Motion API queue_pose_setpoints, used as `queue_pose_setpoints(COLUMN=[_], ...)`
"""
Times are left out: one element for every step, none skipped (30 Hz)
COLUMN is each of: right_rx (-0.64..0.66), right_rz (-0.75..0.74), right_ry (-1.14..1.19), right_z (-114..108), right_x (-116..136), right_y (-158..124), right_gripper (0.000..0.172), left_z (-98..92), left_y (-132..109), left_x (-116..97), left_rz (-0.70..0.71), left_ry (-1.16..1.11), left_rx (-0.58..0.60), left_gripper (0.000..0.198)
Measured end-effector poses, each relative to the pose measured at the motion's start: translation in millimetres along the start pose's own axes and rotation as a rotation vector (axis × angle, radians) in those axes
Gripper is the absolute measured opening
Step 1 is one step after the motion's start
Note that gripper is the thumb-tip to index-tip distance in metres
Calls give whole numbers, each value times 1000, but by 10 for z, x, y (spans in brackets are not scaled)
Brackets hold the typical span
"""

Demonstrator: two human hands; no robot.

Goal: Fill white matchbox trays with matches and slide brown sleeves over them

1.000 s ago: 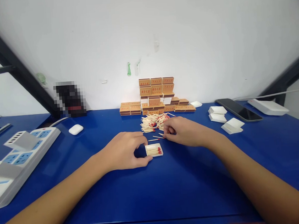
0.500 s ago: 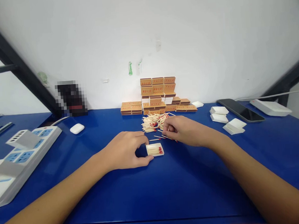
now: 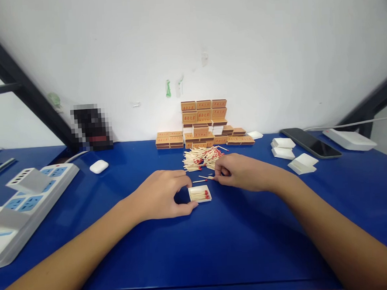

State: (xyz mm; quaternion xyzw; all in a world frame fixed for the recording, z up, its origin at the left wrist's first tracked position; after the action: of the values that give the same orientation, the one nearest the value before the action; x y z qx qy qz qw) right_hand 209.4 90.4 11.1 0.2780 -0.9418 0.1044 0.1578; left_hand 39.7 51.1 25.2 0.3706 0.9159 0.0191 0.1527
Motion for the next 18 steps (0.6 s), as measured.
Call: queue_pose_setpoints(right_rx=[6,13,17,17,11,-2,-26,-56,-85,-107,-124,-132,-130,-121,-115,-111,-110,-114], right_rz=[1,2,2,3,4,-1,-13,-31,-56,-83,-108,-129,-145,-157,-163,-164,-165,-165], right_ry=[7,13,18,23,26,30,36,42,45,45,41,32,18,4,-7,-15,-21,-24], right_z=[9,17,22,23,20,13,0,-15,-27,-31,-29,-20,-4,14,27,34,36,35], right_x=[-5,-11,-15,-21,-24,-23,-15,0,21,47,72,95,115,133,147,156,163,167], right_y=[2,4,8,12,18,26,36,47,59,72,84,95,105,112,115,115,112,107], right_gripper=[9,8,7,6,6,7,8,10,12,13,14,15,15,15,15,15,15,15], left_z=[1,2,1,0,-2,-3,-4,-5,-5,-4,-4,-3,-2,0,2,3,4,3], left_y=[2,5,7,9,9,9,8,6,4,3,3,3,5,6,8,10,11,11], left_x=[0,-1,-2,-4,-6,-9,-13,-16,-19,-20,-21,-21,-19,-18,-15,-13,-11,-8], left_rz=[2,3,5,6,6,8,10,11,13,11,10,9,6,5,4,3,2,1], left_ry=[0,2,7,13,18,19,18,15,11,10,9,8,10,11,13,15,17,18], left_rx=[0,-1,-3,-5,-8,-8,-8,-6,-3,0,1,2,3,4,5,6,7,6], left_gripper=[30,30,31,31,31,31,31,31,30,30,31,31,31,31,31,31,31,32])
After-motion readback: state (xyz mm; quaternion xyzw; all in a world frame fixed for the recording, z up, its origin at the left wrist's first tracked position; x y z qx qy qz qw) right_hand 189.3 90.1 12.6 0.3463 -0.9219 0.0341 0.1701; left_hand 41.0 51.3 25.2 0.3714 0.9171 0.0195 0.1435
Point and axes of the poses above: each hand's wrist, its own y-axis towards the middle knuckle, its own z-axis out of the palm, x = y × z, the point moved 8 cm from there along y, towards the middle knuckle, and after that the axes turned 8 degrees about -z, right-handed, at the moved point
